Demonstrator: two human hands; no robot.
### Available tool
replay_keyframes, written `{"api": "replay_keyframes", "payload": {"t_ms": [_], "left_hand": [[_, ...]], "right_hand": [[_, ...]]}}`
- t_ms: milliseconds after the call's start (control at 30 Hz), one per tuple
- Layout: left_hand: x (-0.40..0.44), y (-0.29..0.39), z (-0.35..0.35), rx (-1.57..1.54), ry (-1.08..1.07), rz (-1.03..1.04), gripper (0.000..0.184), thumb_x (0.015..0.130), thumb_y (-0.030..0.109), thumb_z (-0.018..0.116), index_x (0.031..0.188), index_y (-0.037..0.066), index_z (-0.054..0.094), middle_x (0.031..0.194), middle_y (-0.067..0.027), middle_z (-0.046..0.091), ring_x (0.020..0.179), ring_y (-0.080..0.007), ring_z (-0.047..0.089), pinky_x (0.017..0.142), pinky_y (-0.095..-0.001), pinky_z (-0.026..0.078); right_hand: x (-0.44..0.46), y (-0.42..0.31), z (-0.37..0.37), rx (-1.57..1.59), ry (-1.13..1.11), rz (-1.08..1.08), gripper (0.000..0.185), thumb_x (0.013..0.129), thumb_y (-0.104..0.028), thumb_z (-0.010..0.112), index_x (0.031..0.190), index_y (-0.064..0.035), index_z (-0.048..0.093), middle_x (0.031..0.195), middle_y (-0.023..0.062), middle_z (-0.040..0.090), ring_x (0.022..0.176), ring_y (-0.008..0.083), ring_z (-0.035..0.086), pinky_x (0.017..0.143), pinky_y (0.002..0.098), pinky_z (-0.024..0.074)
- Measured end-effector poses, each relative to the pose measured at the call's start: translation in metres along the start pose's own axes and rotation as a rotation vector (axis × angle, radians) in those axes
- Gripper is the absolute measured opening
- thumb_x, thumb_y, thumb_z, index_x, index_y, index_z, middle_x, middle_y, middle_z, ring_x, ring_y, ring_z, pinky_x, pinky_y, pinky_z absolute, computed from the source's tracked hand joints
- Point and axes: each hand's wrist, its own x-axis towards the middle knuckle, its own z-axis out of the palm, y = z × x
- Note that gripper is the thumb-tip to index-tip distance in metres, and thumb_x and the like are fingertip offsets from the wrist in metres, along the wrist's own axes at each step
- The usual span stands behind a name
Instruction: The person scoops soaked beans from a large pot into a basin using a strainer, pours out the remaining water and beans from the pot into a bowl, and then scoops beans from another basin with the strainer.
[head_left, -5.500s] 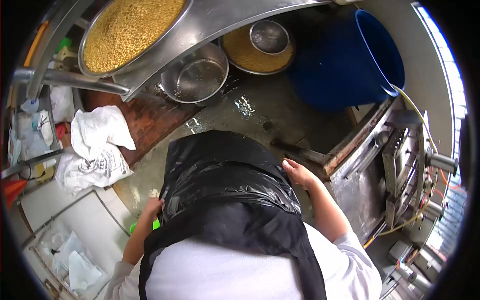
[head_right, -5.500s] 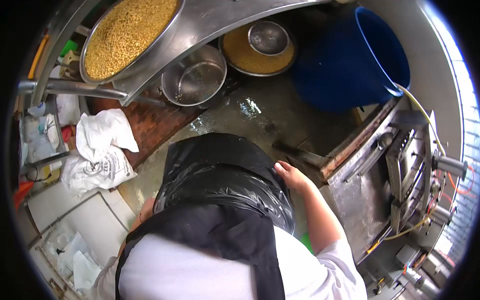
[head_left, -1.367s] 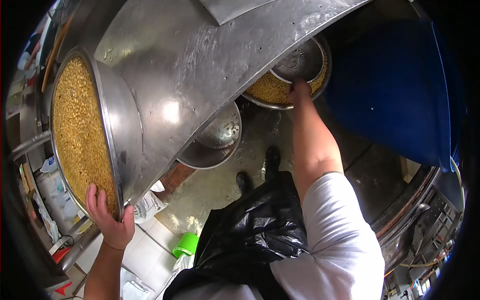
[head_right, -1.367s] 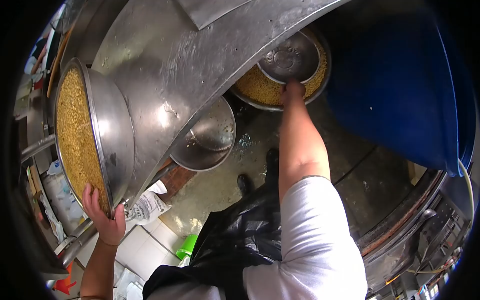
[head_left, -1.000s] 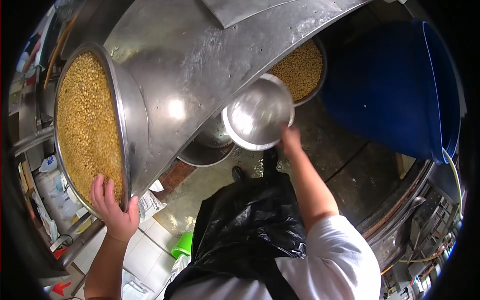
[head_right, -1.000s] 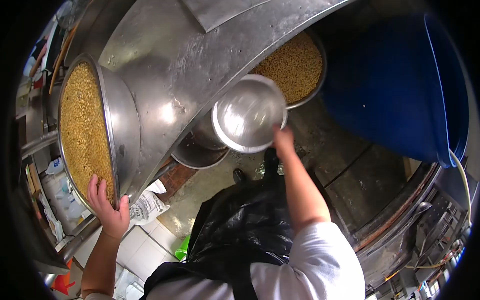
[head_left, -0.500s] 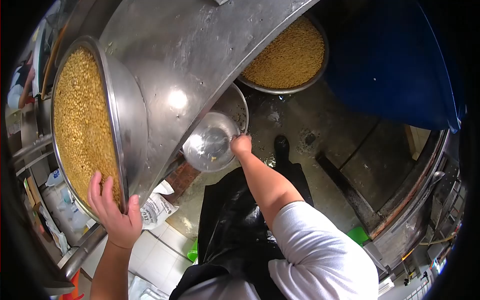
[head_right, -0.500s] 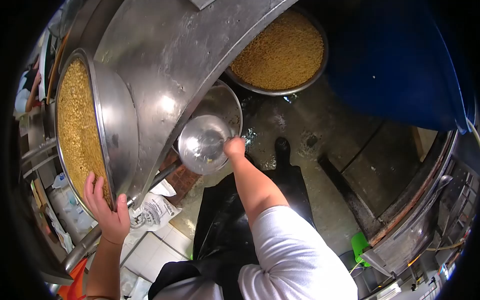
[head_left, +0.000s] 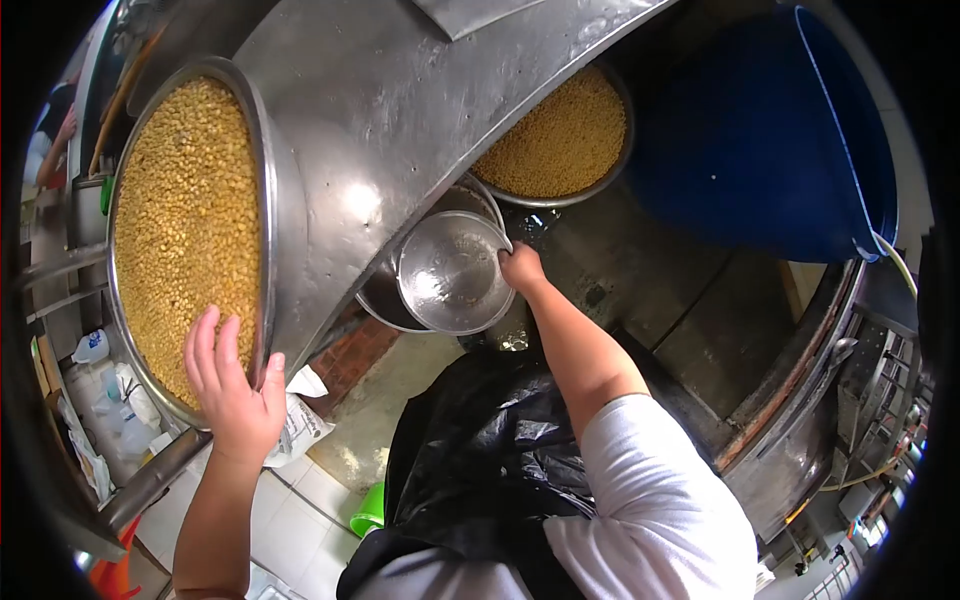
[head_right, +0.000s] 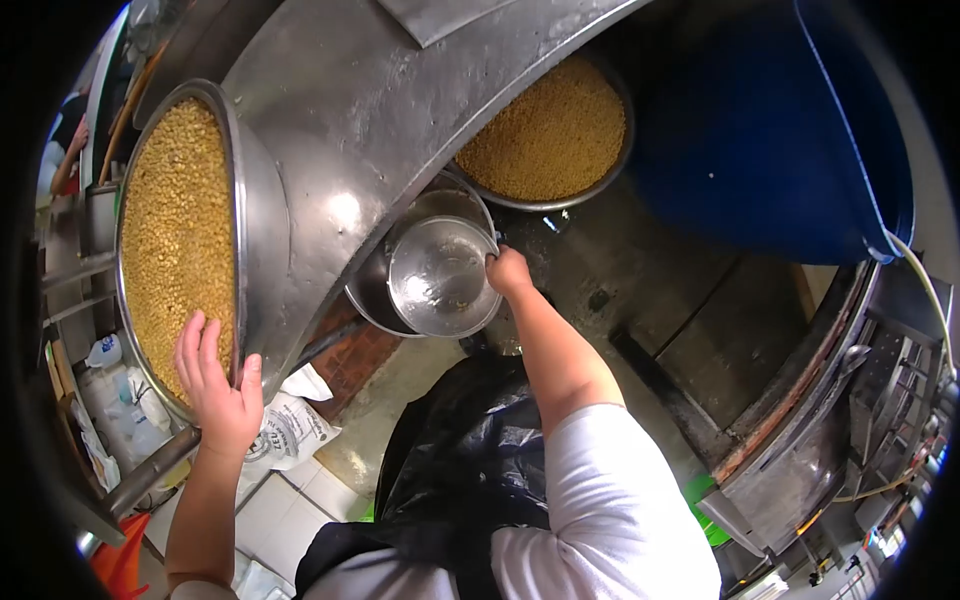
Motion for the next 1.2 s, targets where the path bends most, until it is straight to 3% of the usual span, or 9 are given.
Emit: {"api": "replay_keyframes", "payload": {"t_ms": [67, 200, 333, 633, 700, 867, 933, 1067, 1200], "left_hand": [[0.001, 0.003, -0.001, 0.0, 0.011, -0.016, 0.062, 0.097, 0.024, 0.072, 0.147, -0.005, 0.049, 0.155, -0.029, 0.047, 0.14, -0.05, 0.045, 0.119, -0.0617, 0.033], [-0.001, 0.008, -0.003, 0.006, 0.1, -0.037, 0.06, 0.092, 0.024, 0.079, 0.14, -0.002, 0.055, 0.143, -0.0263, 0.054, 0.131, -0.0479, 0.052, 0.113, -0.0581, 0.04], [-0.01, 0.005, 0.002, -0.019, 0.186, -0.058, 0.054, 0.089, 0.028, 0.084, 0.129, 0.003, 0.058, 0.127, -0.0218, 0.059, 0.118, -0.0445, 0.056, 0.103, -0.0558, 0.044], [-0.015, 0.006, 0.0, 0.012, 0.175, -0.098, 0.035, 0.093, 0.039, 0.079, 0.101, 0.009, 0.062, 0.101, -0.0108, 0.063, 0.098, -0.033, 0.062, 0.086, -0.0452, 0.053], [-0.013, 0.01, -0.006, 0.012, 0.165, -0.101, 0.035, 0.095, 0.041, 0.077, 0.096, 0.009, 0.063, 0.094, -0.0096, 0.065, 0.092, -0.0314, 0.065, 0.081, -0.0442, 0.057], [0.0, 0.015, -0.015, -0.098, 0.071, -0.12, 0.047, 0.094, 0.048, 0.077, 0.107, 0.005, 0.064, 0.103, -0.0157, 0.063, 0.095, -0.0379, 0.065, 0.085, -0.0482, 0.056], [0.022, 0.03, -0.02, -0.166, 0.093, -0.162, 0.054, 0.095, 0.052, 0.076, 0.114, 0.003, 0.063, 0.108, -0.0177, 0.064, 0.1, -0.0394, 0.066, 0.086, -0.0489, 0.056], [0.112, 0.049, -0.026, -0.234, 0.061, -0.226, 0.061, 0.097, 0.054, 0.074, 0.123, 0.0, 0.061, 0.119, -0.0229, 0.067, 0.108, -0.0424, 0.069, 0.09, -0.0512, 0.058], [0.163, 0.047, -0.022, -0.258, -0.157, -0.413, 0.061, 0.099, 0.051, 0.073, 0.127, -0.002, 0.062, 0.121, -0.0245, 0.072, 0.113, -0.0419, 0.072, 0.099, -0.0507, 0.057]], "right_hand": [[-0.018, 0.004, -0.019, 0.044, -0.029, 0.044, 0.041, 0.098, -0.028, 0.065, 0.129, -0.0021, 0.072, 0.124, 0.0289, 0.074, 0.118, 0.047, 0.069, 0.104, 0.0486, 0.0536], [-0.059, 0.03, -0.047, 0.591, -0.009, 0.227, 0.04, 0.098, -0.019, 0.069, 0.13, 0.0045, 0.07, 0.119, 0.0212, 0.077, 0.108, 0.0318, 0.074, 0.096, 0.0438, 0.0554], [-0.124, 0.025, -0.125, 1.01, -0.075, 0.246, 0.046, 0.096, -0.005, 0.068, 0.141, 0.0049, 0.061, 0.127, 0.016, 0.073, 0.113, 0.0283, 0.07, 0.099, 0.0414, 0.0553], [-0.207, 0.025, -0.273, 1.1, 0.04, 0.163, 0.046, 0.09, -0.003, 0.07, 0.135, -0.0019, 0.059, 0.123, 0.0105, 0.07, 0.11, 0.0247, 0.069, 0.098, 0.0391, 0.0553], [-0.218, 0.016, -0.285, 1.066, 0.1, 0.137, 0.043, 0.09, -0.006, 0.071, 0.132, -0.0043, 0.061, 0.119, 0.0089, 0.071, 0.103, 0.0234, 0.071, 0.088, 0.0377, 0.0591], [-0.233, 0.013, -0.292, 0.96, 0.188, 0.157, 0.034, 0.091, -0.007, 0.071, 0.123, -0.0063, 0.062, 0.103, 0.0049, 0.071, 0.078, 0.018, 0.07, 0.06, 0.0304, 0.0577], [-0.249, -0.009, -0.283, 0.999, 0.251, 0.177, 0.031, 0.089, -0.012, 0.072, 0.119, -0.0095, 0.063, 0.093, 0.0003, 0.063, 0.059, 0.0077, 0.05, 0.046, 0.0233, 0.0394], [-0.258, -0.009, -0.28, 1.032, 0.222, 0.141, 0.031, 0.092, -0.008, 0.07, 0.122, -0.0061, 0.062, 0.097, 0.0039, 0.069, 0.07, 0.0161, 0.067, 0.051, 0.0284, 0.0532], [-0.277, -0.012, -0.279, 1.048, 0.288, 0.137, 0.035, 0.09, -0.006, 0.071, 0.124, -0.0064, 0.062, 0.099, 0.0039, 0.07, 0.075, 0.016, 0.069, 0.057, 0.0282, 0.055]]}}
